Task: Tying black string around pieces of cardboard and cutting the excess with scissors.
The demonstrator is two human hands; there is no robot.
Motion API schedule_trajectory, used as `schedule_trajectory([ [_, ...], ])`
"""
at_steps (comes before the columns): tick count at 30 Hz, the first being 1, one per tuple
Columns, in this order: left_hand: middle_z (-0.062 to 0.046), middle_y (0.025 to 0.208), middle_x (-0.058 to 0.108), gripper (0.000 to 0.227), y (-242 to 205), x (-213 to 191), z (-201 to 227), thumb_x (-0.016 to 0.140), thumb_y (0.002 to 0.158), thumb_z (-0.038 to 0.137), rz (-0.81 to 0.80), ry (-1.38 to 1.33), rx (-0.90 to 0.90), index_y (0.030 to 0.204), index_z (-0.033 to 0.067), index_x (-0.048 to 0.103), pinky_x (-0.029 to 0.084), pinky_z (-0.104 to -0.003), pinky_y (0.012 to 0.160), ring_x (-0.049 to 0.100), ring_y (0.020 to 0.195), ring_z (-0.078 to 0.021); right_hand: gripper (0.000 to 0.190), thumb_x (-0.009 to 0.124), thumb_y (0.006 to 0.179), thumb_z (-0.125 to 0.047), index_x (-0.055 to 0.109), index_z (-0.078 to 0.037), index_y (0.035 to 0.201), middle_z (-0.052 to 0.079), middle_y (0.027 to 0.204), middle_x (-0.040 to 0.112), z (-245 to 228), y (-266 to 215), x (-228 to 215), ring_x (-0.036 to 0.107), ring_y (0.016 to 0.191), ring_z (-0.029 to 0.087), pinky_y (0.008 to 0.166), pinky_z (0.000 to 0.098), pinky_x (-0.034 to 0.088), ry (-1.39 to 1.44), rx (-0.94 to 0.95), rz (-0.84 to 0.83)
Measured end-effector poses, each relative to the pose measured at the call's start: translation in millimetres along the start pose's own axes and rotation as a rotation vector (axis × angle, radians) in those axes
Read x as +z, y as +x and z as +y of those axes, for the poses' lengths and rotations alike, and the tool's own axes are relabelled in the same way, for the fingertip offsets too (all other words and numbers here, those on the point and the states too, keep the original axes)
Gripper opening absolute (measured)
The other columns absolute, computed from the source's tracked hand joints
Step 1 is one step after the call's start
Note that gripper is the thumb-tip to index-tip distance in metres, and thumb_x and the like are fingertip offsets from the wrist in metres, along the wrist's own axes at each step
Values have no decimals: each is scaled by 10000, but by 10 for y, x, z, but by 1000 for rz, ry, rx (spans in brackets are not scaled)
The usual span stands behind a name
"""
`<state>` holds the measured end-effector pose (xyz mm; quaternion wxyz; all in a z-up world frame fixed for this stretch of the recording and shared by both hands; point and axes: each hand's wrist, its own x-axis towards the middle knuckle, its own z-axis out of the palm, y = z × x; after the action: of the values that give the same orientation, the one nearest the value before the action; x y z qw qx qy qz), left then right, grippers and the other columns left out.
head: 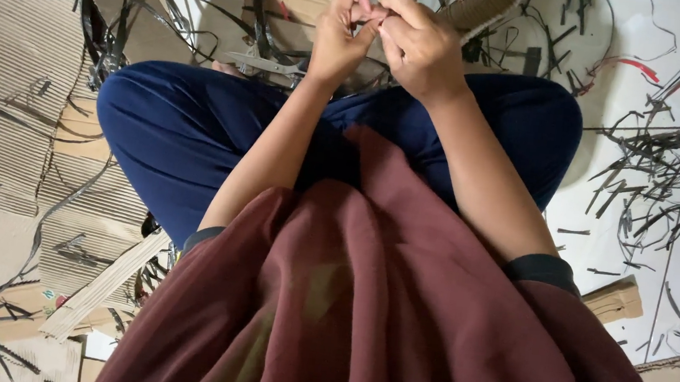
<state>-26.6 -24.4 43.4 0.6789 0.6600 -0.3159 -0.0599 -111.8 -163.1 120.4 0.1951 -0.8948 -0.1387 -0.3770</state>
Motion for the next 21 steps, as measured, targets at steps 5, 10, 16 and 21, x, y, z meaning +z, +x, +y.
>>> schedule_trajectory([
  [5,-28,889,721,311,-39,-24,-54,624,861,-136,-5,75,-15,1017,91,479,509,-228,743,669,786,-103,127,772,872,70,678,-6,909,60,954,658,78,-94,150,602,643,206,605,318,520,88,32,-17],
  [10,7,864,732,351,-71,-26,-90,645,916,-142,-24,71,-48,1086,108,466,447,-201,663,594,706,-67,112,727,858,161,677,62,875,123,918,655,102,-121,213,570,647,215,602,323,500,342,156,35],
  [16,-74,1029,690,384,-101,-8,-183,579,992,-104,-121,-248,-70,1296,87,444,416,-199,755,630,891,-114,62,699,909,91,671,41,884,103,868,614,159,-182,237,541,640,218,603,331,478,280,199,43],
  [21,-57,1017,707,520,-91,-20,-130,687,963,-44,-62,-69,-34,1369,120,406,437,-213,737,633,832,-107,74,683,909,97,656,28,909,96,870,606,185,-231,289,543,632,202,580,324,484,253,205,26],
])
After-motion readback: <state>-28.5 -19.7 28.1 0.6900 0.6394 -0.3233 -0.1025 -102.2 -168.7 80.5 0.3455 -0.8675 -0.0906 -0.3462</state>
